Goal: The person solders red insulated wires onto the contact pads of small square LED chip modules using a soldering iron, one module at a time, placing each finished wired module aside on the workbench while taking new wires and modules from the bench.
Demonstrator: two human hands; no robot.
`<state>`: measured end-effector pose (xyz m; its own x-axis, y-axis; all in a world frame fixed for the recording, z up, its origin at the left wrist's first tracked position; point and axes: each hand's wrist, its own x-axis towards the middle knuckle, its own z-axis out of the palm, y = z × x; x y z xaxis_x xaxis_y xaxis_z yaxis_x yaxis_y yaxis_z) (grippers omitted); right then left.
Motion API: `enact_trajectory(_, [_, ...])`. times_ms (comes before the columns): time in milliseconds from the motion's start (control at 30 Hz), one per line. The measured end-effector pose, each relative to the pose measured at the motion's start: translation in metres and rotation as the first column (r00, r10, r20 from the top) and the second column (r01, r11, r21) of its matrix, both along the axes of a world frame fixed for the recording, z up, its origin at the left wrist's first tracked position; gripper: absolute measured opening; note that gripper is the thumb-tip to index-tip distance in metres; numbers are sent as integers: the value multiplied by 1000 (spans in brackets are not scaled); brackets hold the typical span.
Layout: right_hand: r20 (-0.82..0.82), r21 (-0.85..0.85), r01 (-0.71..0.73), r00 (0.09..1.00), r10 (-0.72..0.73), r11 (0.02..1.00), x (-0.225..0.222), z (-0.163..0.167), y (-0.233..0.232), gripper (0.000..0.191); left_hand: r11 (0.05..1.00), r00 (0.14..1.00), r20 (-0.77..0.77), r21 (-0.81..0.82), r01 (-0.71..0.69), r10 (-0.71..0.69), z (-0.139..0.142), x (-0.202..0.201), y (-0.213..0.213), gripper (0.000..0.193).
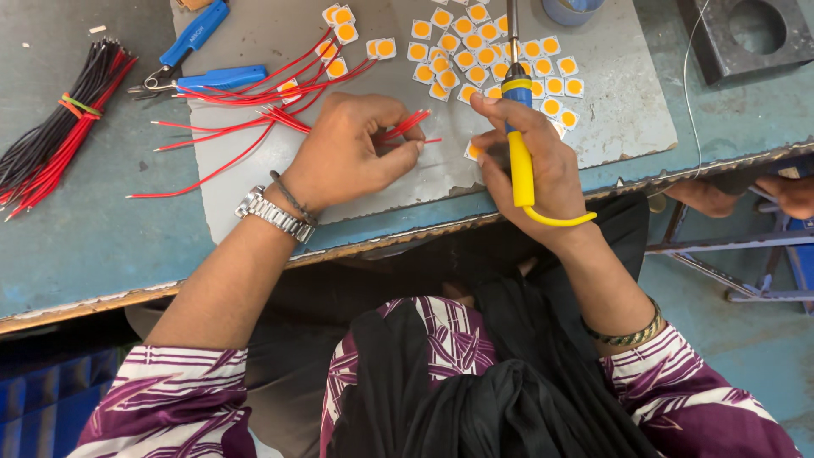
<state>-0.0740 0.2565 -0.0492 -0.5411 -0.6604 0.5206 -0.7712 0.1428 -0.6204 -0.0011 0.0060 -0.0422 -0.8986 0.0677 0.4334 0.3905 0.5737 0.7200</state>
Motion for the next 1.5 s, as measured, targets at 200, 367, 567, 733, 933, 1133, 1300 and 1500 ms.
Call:
enact_trajectory(200, [25, 15, 31, 999, -32, 999, 3, 3, 0, 55, 995, 1000, -29, -100, 6, -9, -1, -1, 5, 21])
enact_trajectory(367, [-22, 32, 34, 999, -33, 999, 3, 3, 1, 58, 993, 998, -25, -101, 61, -64, 0, 4, 10, 16])
enact_trajectory(567, [-55, 35, -6, 998, 8, 999, 3, 5, 2, 62, 982, 995, -5, -163, 100, -102, 5, 6, 19, 16])
enact_trajectory(733, [2, -15, -23, 1000, 23, 1000, 3, 5, 0, 61, 981, 994, -2, -164, 103, -105, 8, 9, 22, 21])
enact_trajectory(933, [-76, 66, 7, 997, -2, 998, 4, 8, -2, 62, 972, 996, 0, -218, 91, -94, 10, 9, 25, 24])
enact_trajectory(1133, [-33, 50, -41, 999, 43, 998, 3, 7, -2, 62, 965, 996, 26, -246, 94, -90, 10, 9, 26, 22])
enact_trajectory(1300, [149, -102, -72, 985, 87, 992, 6, -4, 6, 48, 964, 995, -1, -247, 95, -98, 10, 9, 25, 20])
enact_trajectory(1500, [162, -286, 29, 987, 18, 958, 4, -11, 45, 39, 954, 995, -18, -286, 91, -100, 7, 8, 23, 21])
